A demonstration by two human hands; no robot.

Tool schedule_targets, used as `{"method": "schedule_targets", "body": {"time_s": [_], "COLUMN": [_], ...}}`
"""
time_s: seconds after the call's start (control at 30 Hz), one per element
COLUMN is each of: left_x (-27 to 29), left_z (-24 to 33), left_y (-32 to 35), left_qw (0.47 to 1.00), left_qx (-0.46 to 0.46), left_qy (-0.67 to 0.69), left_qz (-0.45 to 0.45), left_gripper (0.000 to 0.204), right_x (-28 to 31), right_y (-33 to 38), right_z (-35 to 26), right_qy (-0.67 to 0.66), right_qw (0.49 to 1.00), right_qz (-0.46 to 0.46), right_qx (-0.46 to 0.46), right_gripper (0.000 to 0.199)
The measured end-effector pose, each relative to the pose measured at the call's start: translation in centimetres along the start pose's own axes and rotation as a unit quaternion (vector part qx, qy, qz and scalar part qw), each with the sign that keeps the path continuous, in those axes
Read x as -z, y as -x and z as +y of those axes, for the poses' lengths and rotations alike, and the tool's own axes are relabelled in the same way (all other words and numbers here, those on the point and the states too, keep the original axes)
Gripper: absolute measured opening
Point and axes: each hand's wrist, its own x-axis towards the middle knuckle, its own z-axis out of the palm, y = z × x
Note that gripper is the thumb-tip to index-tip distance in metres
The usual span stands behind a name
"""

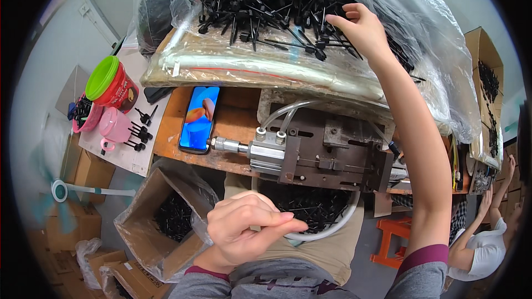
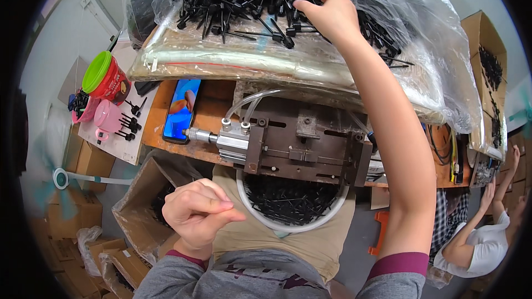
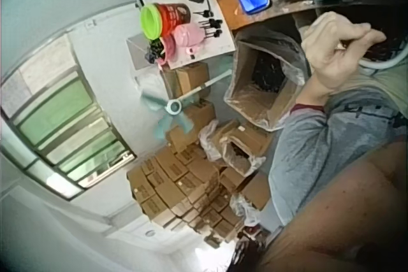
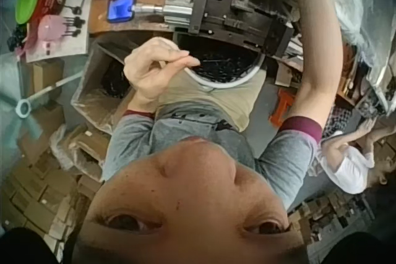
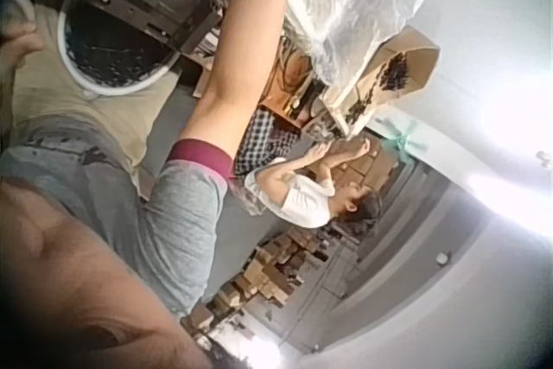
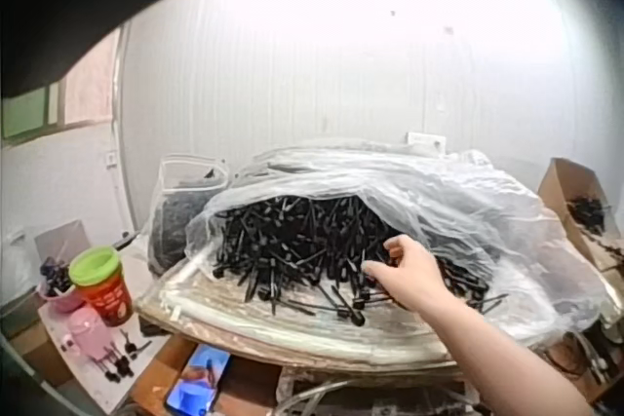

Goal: Assembling small black plastic components using a pneumatic press or jig.

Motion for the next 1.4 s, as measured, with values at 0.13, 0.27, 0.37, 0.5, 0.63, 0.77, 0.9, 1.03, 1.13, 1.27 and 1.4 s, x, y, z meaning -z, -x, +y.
{"method": "schedule_targets", "body": {"time_s": [0.13, 0.27, 0.37, 0.5, 0.63, 0.77, 0.9, 1.03, 1.13, 1.27, 1.4], "left_x": [0.4, 1.2, 1.8, 1.7, 2.0, 1.8, 1.5, 1.0, 0.8, 0.2, -0.2], "left_z": [0.4, 0.0, -0.9, -2.4, -2.5, -1.4, -1.2, -0.9, -0.9, -0.9, -1.4], "left_y": [-0.1, 0.3, 0.8, 2.1, 2.0, 1.5, 1.8, 1.9, 2.2, 2.3, 2.9], "left_qw": [0.997, 0.995, 0.998, 1.000, 0.999, 0.997, 0.996, 0.997, 0.996, 0.995, 0.995], "left_qx": [0.075, 0.093, 0.042, 0.007, 0.011, 0.064, 0.060, 0.060, 0.078, 0.075, 0.063], "left_qy": [0.022, 0.005, -0.026, -0.006, 0.037, 0.026, 0.032, 0.019, 0.027, 0.027, 0.035], "left_qz": [-0.002, -0.024, -0.031, 0.015, 0.028, -0.029, -0.051, -0.034, -0.038, -0.054, -0.066], "left_gripper": [0.005, 0.010, 0.013, 0.028, 0.022, 0.017, 0.018, 0.015, 0.015, 0.015, 0.016], "right_x": [-2.7, -5.2, -6.7, -7.2, -7.2, -6.5, -5.4, -3.9, -2.8, -0.4, 2.1], "right_y": [-4.0, -6.2, -6.9, -7.7, -7.6, -7.9, -7.7, -7.0, -6.3, -5.5, -4.4], "right_z": [-1.2, -3.2, -5.0, -5.1, -4.8, -3.9, -3.1, -1.6, -0.4, 0.3, 1.0], "right_qy": [0.059, 0.017, 0.057, 0.130, 0.144, 0.157, 0.161, 0.193, 0.225, 0.201, 0.163], "right_qw": [0.994, 0.986, 0.977, 0.963, 0.966, 0.966, 0.970, 0.975, 0.968, 0.960, 0.947], "right_qz": [-0.034, -0.035, -0.011, 0.015, -0.003, -0.036, -0.053, -0.084, -0.111, -0.192, -0.265], "right_qx": [-0.083, -0.165, -0.204, -0.235, -0.216, -0.200, -0.175, -0.073, -0.011, 0.040, 0.079], "right_gripper": [0.106, 0.126, 0.123, 0.117, 0.107, 0.106, 0.100, 0.109, 0.097, 0.098, 0.093]}}
